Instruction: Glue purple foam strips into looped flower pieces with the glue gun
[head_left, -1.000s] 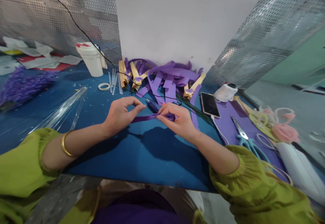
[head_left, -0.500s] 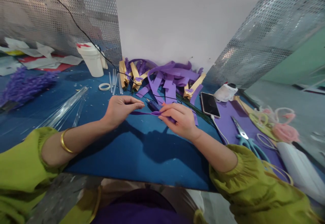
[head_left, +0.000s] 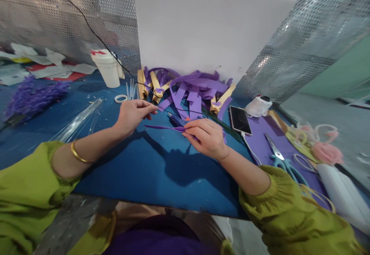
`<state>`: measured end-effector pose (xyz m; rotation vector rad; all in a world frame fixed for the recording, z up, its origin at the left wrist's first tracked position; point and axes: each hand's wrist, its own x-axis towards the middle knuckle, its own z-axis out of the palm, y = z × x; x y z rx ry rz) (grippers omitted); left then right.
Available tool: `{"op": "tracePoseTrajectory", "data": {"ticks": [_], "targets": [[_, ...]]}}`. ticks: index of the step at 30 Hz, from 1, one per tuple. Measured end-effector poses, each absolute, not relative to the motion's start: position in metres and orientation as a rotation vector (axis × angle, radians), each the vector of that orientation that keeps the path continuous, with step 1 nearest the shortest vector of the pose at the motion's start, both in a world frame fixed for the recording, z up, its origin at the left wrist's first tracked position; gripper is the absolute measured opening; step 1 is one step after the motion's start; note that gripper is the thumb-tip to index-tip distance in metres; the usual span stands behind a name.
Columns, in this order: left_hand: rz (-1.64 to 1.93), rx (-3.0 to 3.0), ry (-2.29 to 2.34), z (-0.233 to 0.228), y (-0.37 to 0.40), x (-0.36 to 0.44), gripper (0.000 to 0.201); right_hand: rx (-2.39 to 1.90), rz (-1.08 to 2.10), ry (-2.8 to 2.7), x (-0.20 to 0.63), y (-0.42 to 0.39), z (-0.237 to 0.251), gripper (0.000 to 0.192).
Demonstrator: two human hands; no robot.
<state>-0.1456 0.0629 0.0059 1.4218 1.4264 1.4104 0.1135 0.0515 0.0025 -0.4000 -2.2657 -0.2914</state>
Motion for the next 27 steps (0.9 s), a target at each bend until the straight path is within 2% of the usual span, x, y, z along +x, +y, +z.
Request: {"op": "tracePoseTrajectory", "data": {"ticks": [7,8,11,13,15,18,22,27], "targets": [[1.388,1.508,1.719,-0.004,0.081,-0.163,0.051,-0.456,-0.233,-2.193,0.117,0.055,0.006,0.004],[1.371,1.538,1.738,-0.005,0.084,-0.166,0.049,-0.459,-0.24,-2.185,0.119,0.055,0.008,0.004],[1.42,1.724,1.651,-0.007,0.089,-0.168,0.028,-0.505,-0.225,-2.155,0.123,0.057,0.018,0.003],[1.459,1.833,1.561,-0.007,0.087,-0.166,0.039,-0.556,-0.16,-2.141,0.126,0.057,0.026,0.005],[1.403,1.844,1.577,-0.004,0.079,-0.16,0.028,-0.586,-0.075,-2.113,0.127,0.057,0.032,0.009],[1.301,1.785,1.584,0.003,0.063,-0.15,0.045,-0.598,0.02,-2.068,0.127,0.056,0.036,0.011],[1.222,1.828,1.26,0.01,0.046,-0.139,0.03,-0.587,0.08,-2.078,0.125,0.056,0.031,0.011],[1.116,1.879,1.267,0.009,0.041,-0.134,0.02,-0.571,0.124,-2.117,0.123,0.056,0.024,0.01]]}}
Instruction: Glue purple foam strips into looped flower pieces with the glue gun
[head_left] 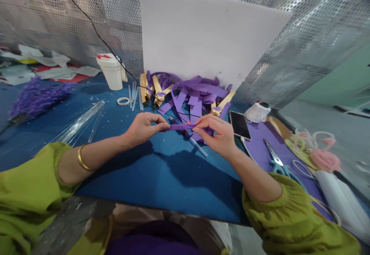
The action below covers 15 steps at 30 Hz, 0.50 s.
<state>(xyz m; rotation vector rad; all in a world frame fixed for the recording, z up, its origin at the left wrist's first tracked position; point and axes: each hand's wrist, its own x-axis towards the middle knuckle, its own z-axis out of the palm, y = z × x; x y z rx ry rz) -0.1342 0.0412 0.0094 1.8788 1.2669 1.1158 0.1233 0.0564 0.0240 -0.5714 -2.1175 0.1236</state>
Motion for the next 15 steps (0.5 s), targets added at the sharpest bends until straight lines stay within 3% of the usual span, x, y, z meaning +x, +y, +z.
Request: {"op": "tracePoseTrajectory", "data": {"ticks": [5,11,15], "targets": [[1.07,1.903,1.294,0.0094,0.0395,-0.1338,0.041,-0.598,0.16,-2.075,0.1209,0.054,0.0238,0.011],[1.055,1.992,1.235,0.0056,0.0356,-0.1311,0.021,-0.559,0.18,-2.128,0.1168,0.0506,0.0206,0.01],[1.107,2.124,1.295,0.0012,0.035,-0.1324,0.019,-0.525,0.066,-2.169,0.1164,0.0496,0.0169,0.007]]}}
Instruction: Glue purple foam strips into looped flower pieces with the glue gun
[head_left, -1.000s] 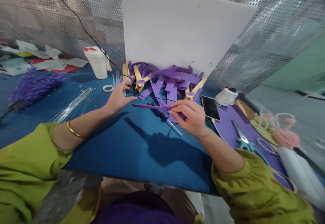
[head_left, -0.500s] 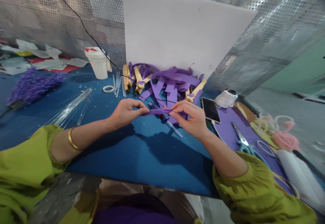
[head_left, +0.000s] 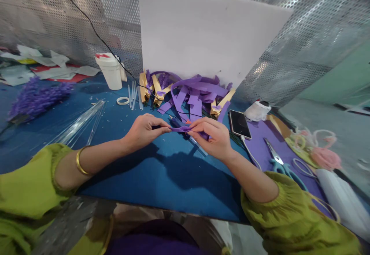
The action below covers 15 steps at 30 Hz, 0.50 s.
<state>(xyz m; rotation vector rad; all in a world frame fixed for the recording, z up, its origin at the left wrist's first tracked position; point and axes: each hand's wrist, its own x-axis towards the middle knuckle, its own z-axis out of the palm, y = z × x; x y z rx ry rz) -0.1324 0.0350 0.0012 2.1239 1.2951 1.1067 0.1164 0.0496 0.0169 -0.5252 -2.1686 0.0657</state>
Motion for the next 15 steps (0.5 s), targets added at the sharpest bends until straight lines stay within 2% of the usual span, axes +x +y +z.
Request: {"op": "tracePoseTrajectory", "data": {"ticks": [4,9,15], "targets": [[1.116,2.168,1.351,0.0,0.034,-0.131,0.022,-0.502,-0.067,-2.172,0.114,0.046,0.016,0.008],[1.159,2.185,1.267,0.001,0.029,-0.127,0.012,-0.454,-0.184,-2.237,0.108,0.04,0.015,0.005],[1.065,1.968,1.204,0.005,0.025,-0.124,0.023,-0.444,-0.221,-2.232,0.106,0.037,0.013,0.006]]}}
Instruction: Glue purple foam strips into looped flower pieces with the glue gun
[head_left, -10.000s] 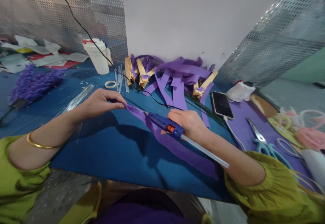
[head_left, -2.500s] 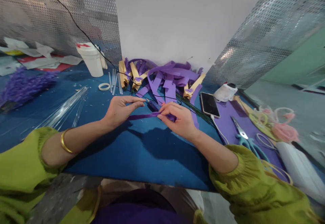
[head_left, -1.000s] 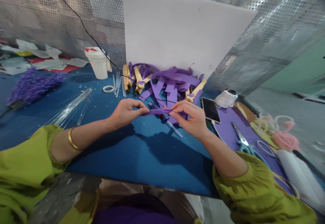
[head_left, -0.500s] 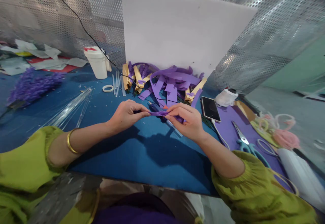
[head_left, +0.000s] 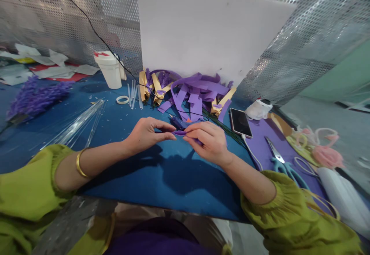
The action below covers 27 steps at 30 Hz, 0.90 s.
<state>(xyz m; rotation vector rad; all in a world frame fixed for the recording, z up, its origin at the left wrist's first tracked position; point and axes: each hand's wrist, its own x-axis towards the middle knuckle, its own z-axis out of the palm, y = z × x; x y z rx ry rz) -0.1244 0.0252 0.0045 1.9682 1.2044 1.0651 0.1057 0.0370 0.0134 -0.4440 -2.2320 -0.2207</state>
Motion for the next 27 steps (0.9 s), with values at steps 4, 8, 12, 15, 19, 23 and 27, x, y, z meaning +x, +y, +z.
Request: {"op": "tracePoseTrajectory", "data": {"ticks": [4,8,12,15,19,23,27], "targets": [[1.052,1.96,1.184,0.003,0.025,-0.124,0.02,-0.426,-0.199,-2.27,0.104,0.036,0.01,0.006],[1.058,1.939,1.207,0.002,0.025,-0.123,0.02,-0.458,-0.172,-2.265,0.105,0.037,0.011,0.005],[1.009,1.862,1.264,0.002,0.028,-0.124,0.022,-0.521,-0.147,-2.206,0.107,0.04,0.014,0.007],[1.0,1.852,1.31,0.0,0.03,-0.125,0.022,-0.552,-0.091,-2.181,0.109,0.043,0.014,0.009],[1.009,1.845,1.335,-0.001,0.034,-0.129,0.024,-0.581,-0.022,-2.139,0.113,0.048,0.017,0.01],[1.016,1.811,1.35,-0.003,0.039,-0.133,0.027,-0.635,-0.011,-2.05,0.12,0.054,0.024,0.012],[1.04,1.811,1.318,-0.004,0.042,-0.132,0.028,-0.667,0.019,-1.961,0.123,0.058,0.026,0.015]]}}
